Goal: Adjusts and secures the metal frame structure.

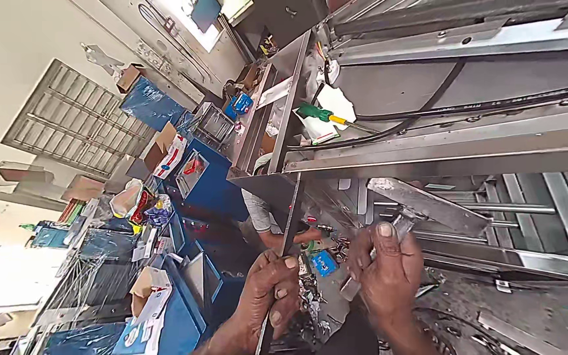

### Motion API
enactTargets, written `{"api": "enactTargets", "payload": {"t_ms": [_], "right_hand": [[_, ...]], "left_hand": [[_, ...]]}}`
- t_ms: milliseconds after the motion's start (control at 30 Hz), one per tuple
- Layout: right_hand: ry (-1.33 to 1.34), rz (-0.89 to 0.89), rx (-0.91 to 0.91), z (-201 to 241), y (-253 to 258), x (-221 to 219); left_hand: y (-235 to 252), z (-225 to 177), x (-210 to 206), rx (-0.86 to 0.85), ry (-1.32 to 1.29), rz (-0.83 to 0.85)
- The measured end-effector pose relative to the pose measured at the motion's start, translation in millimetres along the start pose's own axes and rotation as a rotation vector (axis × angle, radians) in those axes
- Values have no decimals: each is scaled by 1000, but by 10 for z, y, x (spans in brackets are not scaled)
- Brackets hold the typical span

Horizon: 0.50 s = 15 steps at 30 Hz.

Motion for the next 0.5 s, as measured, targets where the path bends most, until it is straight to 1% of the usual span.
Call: {"api": "enactTargets", "payload": {"t_ms": [33, 100, 133, 167, 200, 300, 333, 367, 433, 500], "right_hand": [[-46, 34, -24, -35, 2, -76], [-197, 225, -115, -159, 47, -291], [-248, 283, -153, -182, 71, -317], [-267, 290, -155, -159, 111, -290], [-229, 248, -137, -112, 111, -234], [30, 20, -82, -4, -17, -115], [46, 7, -86, -11, -28, -156], [-13, 51, -119, -52, -21, -241], [-196, 242, -177, -114, 17, -425], [-318, 323, -191, -88, 74, -402]], "left_hand": [[-8, -23, -12, -7, 1, -3], [-22, -30, -28, -19, 5, -24], [-29, -16, -41, -22, 3, -30], [-3, -16, -69, -23, 1, -18], [14, -15, -94, -21, -3, -6], [16, -21, -113, -21, -25, 0], [16, -29, -116, -29, -22, -2], [19, -34, -117, -36, -17, -7], [1, -26, -102, -49, -5, -23], [10, -28, -108, -41, 22, -15]]}}
Point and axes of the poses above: each hand's wrist, its own y-axis towards the middle knuckle, its own x-axis out of the back of the hand, z = x × y, the point moved 9 cm from there along y, towards the middle knuckle, and after that the axes turned 9 degrees about -y, right-handed, at the moved point
